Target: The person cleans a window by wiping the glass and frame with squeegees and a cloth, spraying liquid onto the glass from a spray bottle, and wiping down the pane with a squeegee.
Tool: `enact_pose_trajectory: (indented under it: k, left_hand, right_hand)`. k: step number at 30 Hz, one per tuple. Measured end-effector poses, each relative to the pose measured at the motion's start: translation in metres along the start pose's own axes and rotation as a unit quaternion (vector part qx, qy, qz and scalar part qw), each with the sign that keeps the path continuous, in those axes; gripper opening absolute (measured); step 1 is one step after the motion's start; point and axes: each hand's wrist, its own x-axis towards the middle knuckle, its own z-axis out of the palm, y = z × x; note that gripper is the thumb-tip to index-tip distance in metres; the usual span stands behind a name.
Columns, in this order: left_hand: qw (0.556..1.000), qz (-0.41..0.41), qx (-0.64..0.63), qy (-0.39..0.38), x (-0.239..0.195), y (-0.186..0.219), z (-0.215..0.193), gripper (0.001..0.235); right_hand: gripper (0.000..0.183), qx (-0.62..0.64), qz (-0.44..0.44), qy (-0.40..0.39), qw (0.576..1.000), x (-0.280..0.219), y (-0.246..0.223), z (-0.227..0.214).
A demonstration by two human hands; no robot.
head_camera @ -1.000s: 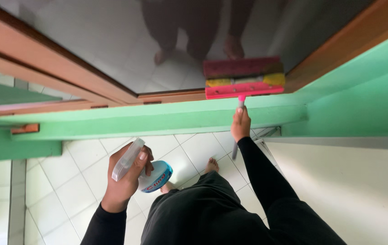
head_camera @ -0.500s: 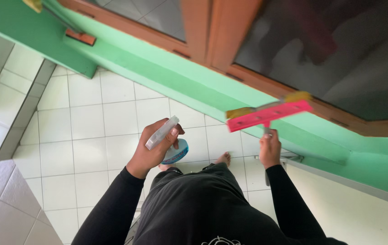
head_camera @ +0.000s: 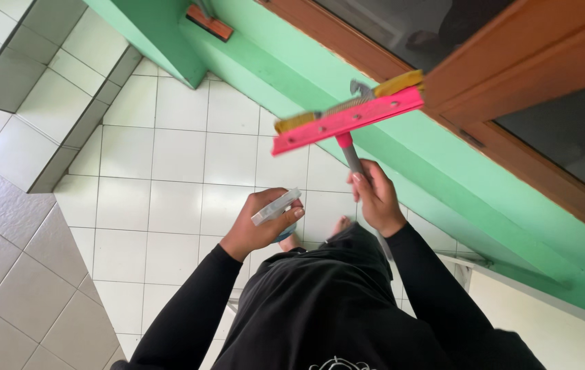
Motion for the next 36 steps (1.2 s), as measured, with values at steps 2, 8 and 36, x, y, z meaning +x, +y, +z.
enact_pose_trajectory:
  k: [2,8,36]
  left_hand:
    - [1.000,-0.005,-0.006,-0.008,0.010,-0.007,-0.014,0.020]
    - [0.985,0.157,-0.060,0.042,0.062,-0.027,-0.063,0.023]
    - [0.983,0.078,-0.082,0.146,0.248,-0.057,-0.435,0.016]
  right_hand:
    - [0.029,0.042,-0.032,-0.025,0.998,0.028,-0.019,0.033]
    - [0.031,0.049,-0.098,-0.092,0.990,0.112,-0.064,0.100]
    - [0.041,-0.209,-0.045,0.134,0.968,0.628,0.004,0.335]
